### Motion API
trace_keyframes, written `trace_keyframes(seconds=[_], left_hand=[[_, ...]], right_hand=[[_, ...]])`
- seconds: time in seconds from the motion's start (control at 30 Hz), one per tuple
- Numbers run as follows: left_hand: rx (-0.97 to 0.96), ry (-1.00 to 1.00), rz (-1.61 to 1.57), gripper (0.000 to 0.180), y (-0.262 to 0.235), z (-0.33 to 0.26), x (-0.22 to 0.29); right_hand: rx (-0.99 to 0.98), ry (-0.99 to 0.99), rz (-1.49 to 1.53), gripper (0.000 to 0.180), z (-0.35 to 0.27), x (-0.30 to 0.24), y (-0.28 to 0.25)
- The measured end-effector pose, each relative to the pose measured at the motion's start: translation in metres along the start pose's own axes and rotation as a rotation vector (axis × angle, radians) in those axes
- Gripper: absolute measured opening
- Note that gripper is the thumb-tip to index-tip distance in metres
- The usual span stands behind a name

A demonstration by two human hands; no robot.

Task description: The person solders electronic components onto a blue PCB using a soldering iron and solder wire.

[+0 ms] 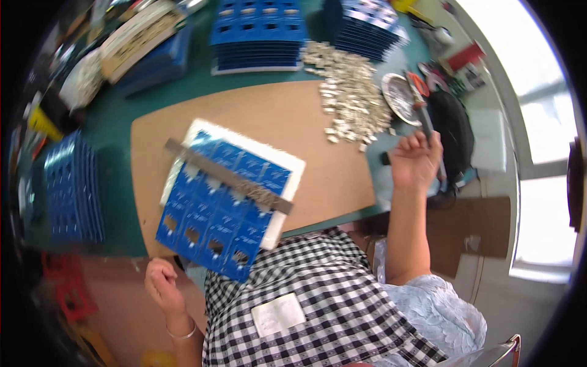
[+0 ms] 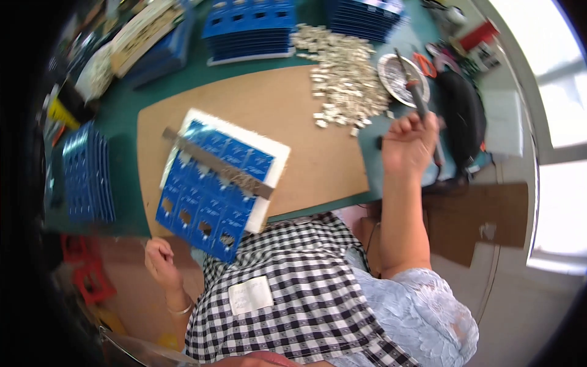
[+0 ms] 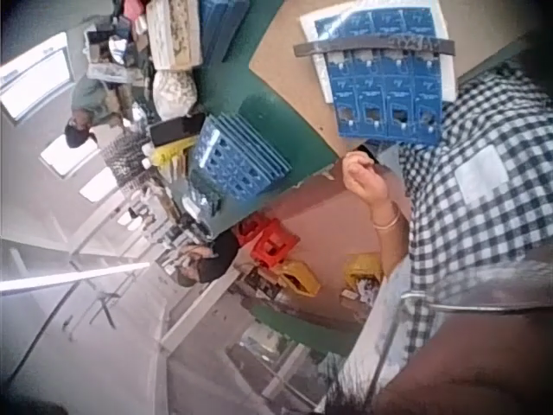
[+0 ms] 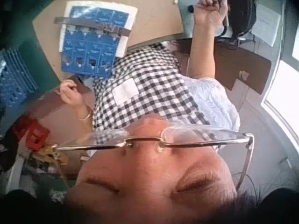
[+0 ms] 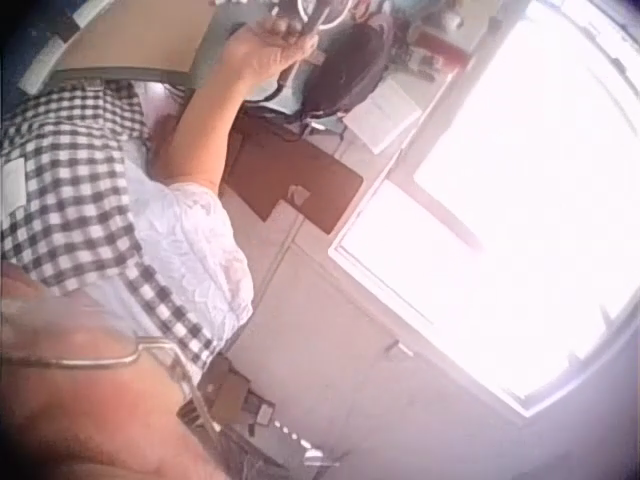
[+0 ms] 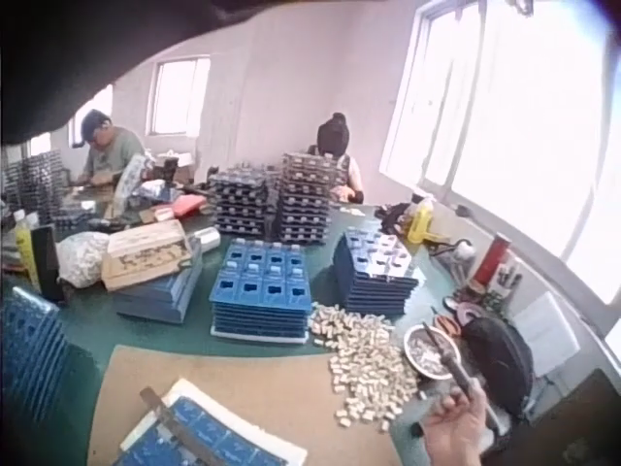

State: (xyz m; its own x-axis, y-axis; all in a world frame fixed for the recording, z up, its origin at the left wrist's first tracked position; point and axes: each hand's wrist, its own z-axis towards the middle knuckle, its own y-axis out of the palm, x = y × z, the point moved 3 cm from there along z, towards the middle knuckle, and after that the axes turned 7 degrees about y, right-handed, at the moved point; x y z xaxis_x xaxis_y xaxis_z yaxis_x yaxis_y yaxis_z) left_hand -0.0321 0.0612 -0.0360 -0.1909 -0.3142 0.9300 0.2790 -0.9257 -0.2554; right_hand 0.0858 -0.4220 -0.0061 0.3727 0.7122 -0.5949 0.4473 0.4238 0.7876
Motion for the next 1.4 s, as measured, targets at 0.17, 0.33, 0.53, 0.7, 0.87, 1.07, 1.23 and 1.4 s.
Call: trace_keyframes(seconds=[0.17,0.33,0.53,0.7,0.87,1.07,1.23,1.4], left_hand=[[-0.107,-0.054,-0.04,0.046,0.014,-0.01,-0.006],[-0.12,-0.058,-0.014,0.045,0.024,-0.013,-0.007],[0.011,-0.301,-0.061,0.039,0.03,-0.022,-0.009],[-0.044,-0.437,-0.441,0.033,0.038,-0.016,-0.015],[-0.16,-0.564,-0.577,0.03,0.055,-0.019,-0.004],[-0.223,-0.647,-0.782,0.026,0.063,-0.016,0.006],[0.009,-0.361,-0.479,0.025,0.03,-0.001,0.027],[0.528,-0.089,0.773,0.029,-0.096,0.064,0.071]], right_hand=[[0.048,-0.016,0.175,0.023,0.029,-0.014,-0.049],[0.065,-0.006,0.235,0.031,0.02,-0.014,-0.058],[-0.082,0.422,0.142,0.037,-0.041,0.052,0.002],[-1.156,-0.435,-1.576,0.029,-0.1,0.103,0.11],[-1.49,-0.675,-1.977,0.042,-0.115,0.157,0.134],[-1.384,-0.469,-1.796,0.042,-0.1,0.167,0.136],[-0.928,-0.221,-1.49,0.049,-0.049,0.122,0.108],[-0.855,-0.281,-1.885,0.046,-0.049,0.087,0.076]])
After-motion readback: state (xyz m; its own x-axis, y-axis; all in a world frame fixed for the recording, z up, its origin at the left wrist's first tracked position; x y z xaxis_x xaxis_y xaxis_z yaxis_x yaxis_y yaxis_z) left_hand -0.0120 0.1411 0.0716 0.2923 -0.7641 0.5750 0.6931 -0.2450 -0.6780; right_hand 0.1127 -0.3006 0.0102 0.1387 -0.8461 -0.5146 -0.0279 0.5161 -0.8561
